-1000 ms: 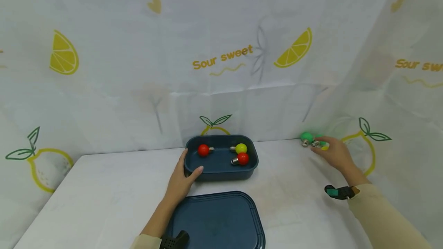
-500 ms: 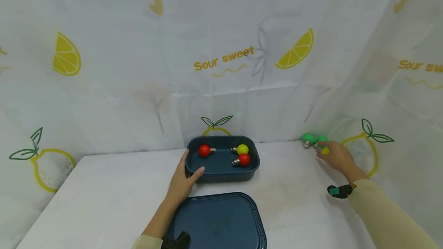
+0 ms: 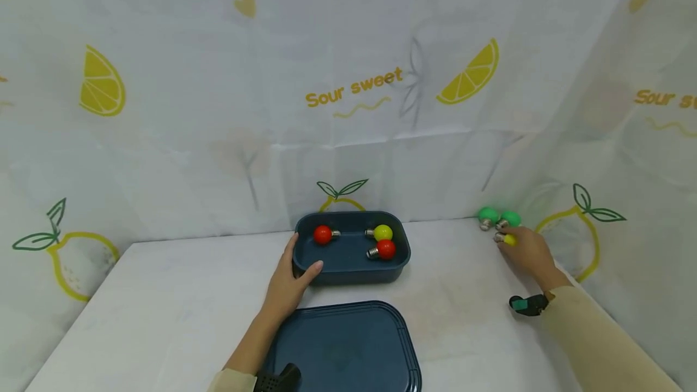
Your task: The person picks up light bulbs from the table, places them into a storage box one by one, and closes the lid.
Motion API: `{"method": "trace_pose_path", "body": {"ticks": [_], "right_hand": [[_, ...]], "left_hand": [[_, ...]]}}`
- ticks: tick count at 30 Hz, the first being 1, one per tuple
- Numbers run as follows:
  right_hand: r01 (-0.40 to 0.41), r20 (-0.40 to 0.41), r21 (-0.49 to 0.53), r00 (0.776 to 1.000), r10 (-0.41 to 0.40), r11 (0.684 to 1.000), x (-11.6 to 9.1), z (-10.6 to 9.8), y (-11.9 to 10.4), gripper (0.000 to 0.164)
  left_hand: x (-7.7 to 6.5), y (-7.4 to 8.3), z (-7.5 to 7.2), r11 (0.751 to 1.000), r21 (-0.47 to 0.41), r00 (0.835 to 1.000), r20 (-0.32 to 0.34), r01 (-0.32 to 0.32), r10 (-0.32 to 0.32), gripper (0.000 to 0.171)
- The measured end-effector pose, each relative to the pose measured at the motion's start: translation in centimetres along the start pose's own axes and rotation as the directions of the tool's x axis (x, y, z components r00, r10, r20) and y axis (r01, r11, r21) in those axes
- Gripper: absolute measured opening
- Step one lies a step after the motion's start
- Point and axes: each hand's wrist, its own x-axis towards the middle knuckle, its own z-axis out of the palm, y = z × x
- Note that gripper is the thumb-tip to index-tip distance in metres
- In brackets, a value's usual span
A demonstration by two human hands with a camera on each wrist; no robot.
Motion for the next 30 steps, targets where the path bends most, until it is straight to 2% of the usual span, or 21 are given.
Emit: {"method": "trace_pose_path", "body": {"ticks": [8, 15, 24, 30], "right_hand": [[-0.038, 0.008, 0.009, 0.999, 0.038, 0.999, 0.0, 0.0, -0.4, 0.045], [-0.013, 0.015, 0.010, 1.000, 0.013, 1.000, -0.3, -0.1, -1.0, 0.044], [0.036, -0.141, 0.024, 0.989, -0.033, 0.999, -0.6, -0.2, -2.8, 0.036], [0.104, -0.196, 0.062, 0.976, -0.090, 0.993, -0.4, -1.1, -4.9, 0.039]], "left_hand": [[0.1, 0.1, -0.1, 1.000, 0.010, 1.000, 0.000, -0.004, 0.004, 0.090], [0.0, 0.1, 0.0, 1.000, 0.012, 1.000, -0.005, -0.003, 0.003, 0.091], [0.0, 0.0, 0.0, 1.000, 0.009, 1.000, 0.003, 0.000, 0.000, 0.091], [0.0, 0.1, 0.0, 1.000, 0.000, 1.000, 0.004, -0.001, 0.001, 0.091]]}}
